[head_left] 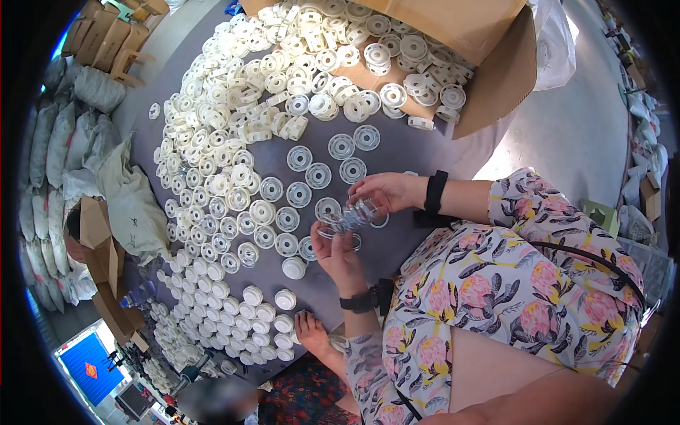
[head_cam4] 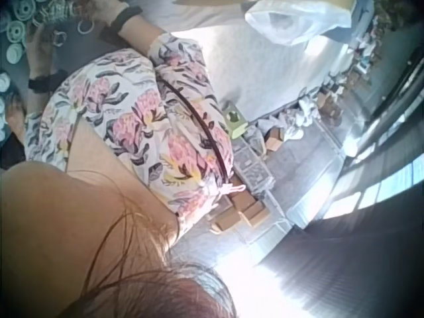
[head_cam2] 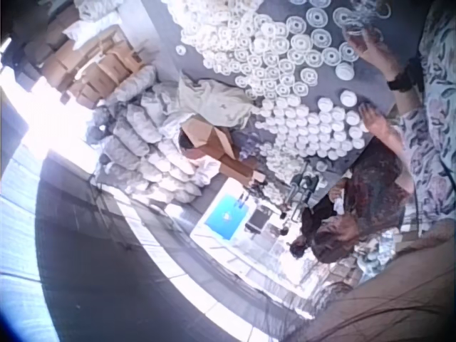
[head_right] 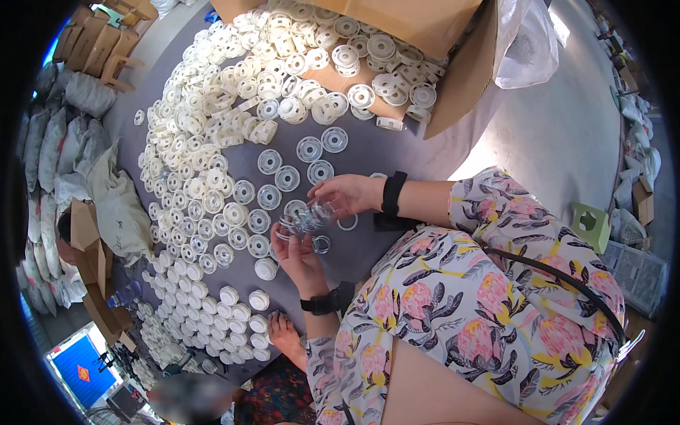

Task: Sorting and arranging small plastic wheels and metal rings on a work table in a factory setting.

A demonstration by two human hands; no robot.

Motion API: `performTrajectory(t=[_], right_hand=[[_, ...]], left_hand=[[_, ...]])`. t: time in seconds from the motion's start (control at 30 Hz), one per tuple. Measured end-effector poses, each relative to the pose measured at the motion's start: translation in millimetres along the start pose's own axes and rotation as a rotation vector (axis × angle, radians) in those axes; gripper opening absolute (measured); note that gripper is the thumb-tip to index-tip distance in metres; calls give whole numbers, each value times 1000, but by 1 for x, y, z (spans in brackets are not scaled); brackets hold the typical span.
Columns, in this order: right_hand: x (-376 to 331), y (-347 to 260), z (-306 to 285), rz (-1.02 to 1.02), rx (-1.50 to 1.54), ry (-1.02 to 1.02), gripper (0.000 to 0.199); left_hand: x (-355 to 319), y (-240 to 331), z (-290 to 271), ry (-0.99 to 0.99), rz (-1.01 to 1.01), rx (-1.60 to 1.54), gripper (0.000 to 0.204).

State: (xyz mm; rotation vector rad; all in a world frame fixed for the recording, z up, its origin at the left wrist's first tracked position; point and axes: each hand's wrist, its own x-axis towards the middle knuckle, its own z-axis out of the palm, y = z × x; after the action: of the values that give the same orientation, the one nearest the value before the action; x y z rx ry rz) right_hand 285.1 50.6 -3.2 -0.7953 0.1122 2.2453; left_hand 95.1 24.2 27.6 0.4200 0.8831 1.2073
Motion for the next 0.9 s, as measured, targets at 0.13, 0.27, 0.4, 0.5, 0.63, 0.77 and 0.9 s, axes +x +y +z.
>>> performTrajectory(t=[0.13, 0.27, 0.4, 0.5, 0.63, 0.77, 0.9], right_hand=[[16, 11, -18, -205, -187, 146, 16], [10, 20, 21, -183, -231, 158, 17], [-1, 44, 47, -130, 14, 70, 20], [-6, 42, 30, -82, 98, -40, 18], [2, 47, -5, -11, 199, 146, 23], [-10, 45, 24, -102, -103, -2, 37], [2, 44, 10, -16, -408, 4, 46]], left_hand=[[-4, -2, 12, -127, 179, 444, 41], [-2, -2, 32, 120, 345, 408, 36], [11, -1, 40, 254, 116, 9, 32], [23, 5, 24, 361, 5, 44, 38], [24, 44, -3, -109, 229, -444, 38], [14, 2, 20, 209, 304, 424, 33], [1, -14, -3, 69, 262, 743, 32]])
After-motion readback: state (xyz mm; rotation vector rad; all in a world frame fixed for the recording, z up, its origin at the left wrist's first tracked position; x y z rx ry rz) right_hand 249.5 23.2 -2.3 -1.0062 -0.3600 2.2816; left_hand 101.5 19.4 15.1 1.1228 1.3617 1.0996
